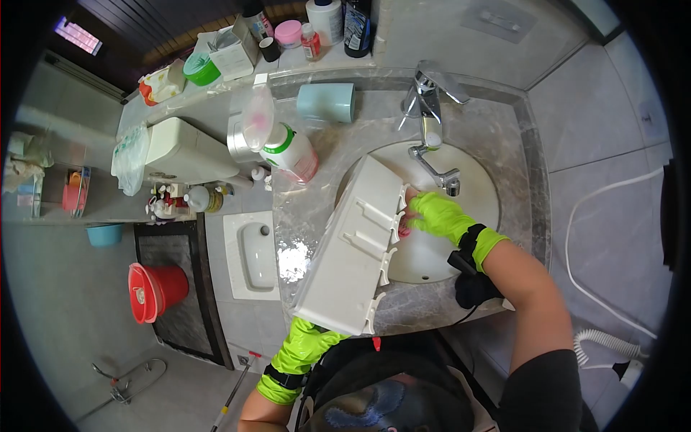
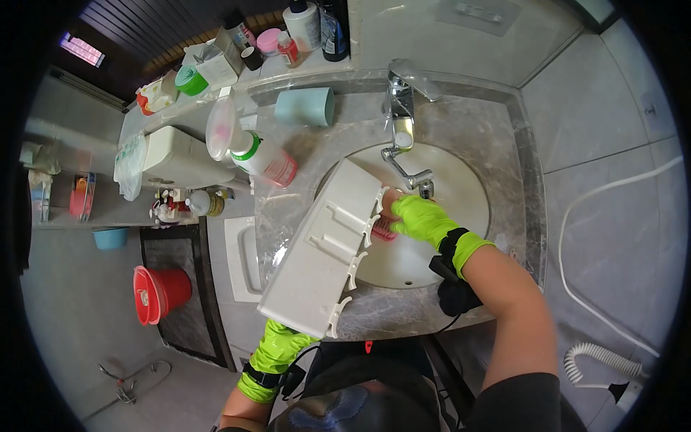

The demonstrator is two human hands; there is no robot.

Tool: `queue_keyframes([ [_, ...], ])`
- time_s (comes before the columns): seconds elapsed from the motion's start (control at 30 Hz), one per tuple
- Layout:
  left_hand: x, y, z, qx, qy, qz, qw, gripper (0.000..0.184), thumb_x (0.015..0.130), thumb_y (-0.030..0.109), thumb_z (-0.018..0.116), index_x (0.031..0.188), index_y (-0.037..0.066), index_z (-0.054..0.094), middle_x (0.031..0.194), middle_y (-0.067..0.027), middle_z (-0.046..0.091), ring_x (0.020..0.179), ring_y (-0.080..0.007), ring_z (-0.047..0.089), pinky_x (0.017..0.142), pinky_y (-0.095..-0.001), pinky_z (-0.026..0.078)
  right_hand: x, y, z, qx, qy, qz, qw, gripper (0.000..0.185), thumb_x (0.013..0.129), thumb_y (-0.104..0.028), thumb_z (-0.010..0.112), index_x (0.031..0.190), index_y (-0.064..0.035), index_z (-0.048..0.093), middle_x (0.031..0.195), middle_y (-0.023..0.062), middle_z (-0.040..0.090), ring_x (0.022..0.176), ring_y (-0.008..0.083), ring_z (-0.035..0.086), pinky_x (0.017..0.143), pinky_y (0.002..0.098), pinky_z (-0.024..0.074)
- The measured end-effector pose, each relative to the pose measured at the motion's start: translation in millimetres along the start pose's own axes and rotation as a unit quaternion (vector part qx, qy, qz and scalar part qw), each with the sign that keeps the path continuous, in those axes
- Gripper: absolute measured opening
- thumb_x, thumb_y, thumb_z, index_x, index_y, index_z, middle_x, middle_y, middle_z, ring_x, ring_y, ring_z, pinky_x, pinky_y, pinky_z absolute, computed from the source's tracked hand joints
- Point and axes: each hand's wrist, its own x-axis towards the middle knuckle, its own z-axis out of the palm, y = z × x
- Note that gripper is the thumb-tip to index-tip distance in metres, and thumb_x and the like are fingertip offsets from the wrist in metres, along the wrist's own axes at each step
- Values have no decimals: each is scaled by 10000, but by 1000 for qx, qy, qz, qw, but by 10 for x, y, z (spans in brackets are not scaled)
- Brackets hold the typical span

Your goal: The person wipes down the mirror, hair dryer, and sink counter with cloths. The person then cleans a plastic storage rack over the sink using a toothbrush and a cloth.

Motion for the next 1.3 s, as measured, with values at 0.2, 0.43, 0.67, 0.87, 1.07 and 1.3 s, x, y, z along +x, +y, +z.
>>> queue_keyframes([
  [0.2,-46,-53,5,23,27,18,999,554,851,-39,728,1369,16,541,1254,-118,667,1115,-206,658,955,-348,542,163,-546,50,-15,-164,40,986,429,683,-263,854,1003,-37,677,1035,205,669,994,411,635,845,463,524],
  [0.43,7,-269,0,6,118,77,990,466,818,20,765,1256,17,607,1147,-68,681,1020,-156,656,883,-313,527,200,-465,284,52,-204,199,957,430,695,-137,832,1095,-72,687,1066,204,692,1033,379,664,861,452,532],
  [0.67,25,-13,44,50,78,110,990,379,793,15,768,1160,20,672,1091,-80,704,991,-167,676,850,-319,539,-187,-33,-227,-22,-58,101,993,477,844,-209,714,1304,-141,610,1107,185,688,1025,365,662,858,457,525],
  [0.87,20,-122,48,184,64,171,966,352,792,81,776,1127,16,688,1004,-115,725,904,-231,710,800,-354,549,26,386,210,-57,-34,236,970,463,852,-132,660,1304,-82,573,1214,202,648,1066,394,651,872,466,527],
  [1.07,79,-26,12,194,31,174,965,364,773,76,761,1121,6,681,984,-126,717,879,-228,708,758,-356,551,-98,128,-174,-61,-180,270,944,315,758,-107,679,1063,-28,685,1103,260,680,1034,417,665,857,467,542],
  [1.3,170,-35,-16,135,23,143,980,355,754,63,744,1101,14,688,971,-141,711,855,-266,711,728,-347,548,-1008,114,-571,-12,107,91,990,198,924,-132,560,1081,-23,613,929,200,659,892,365,646,776,420,499],
])
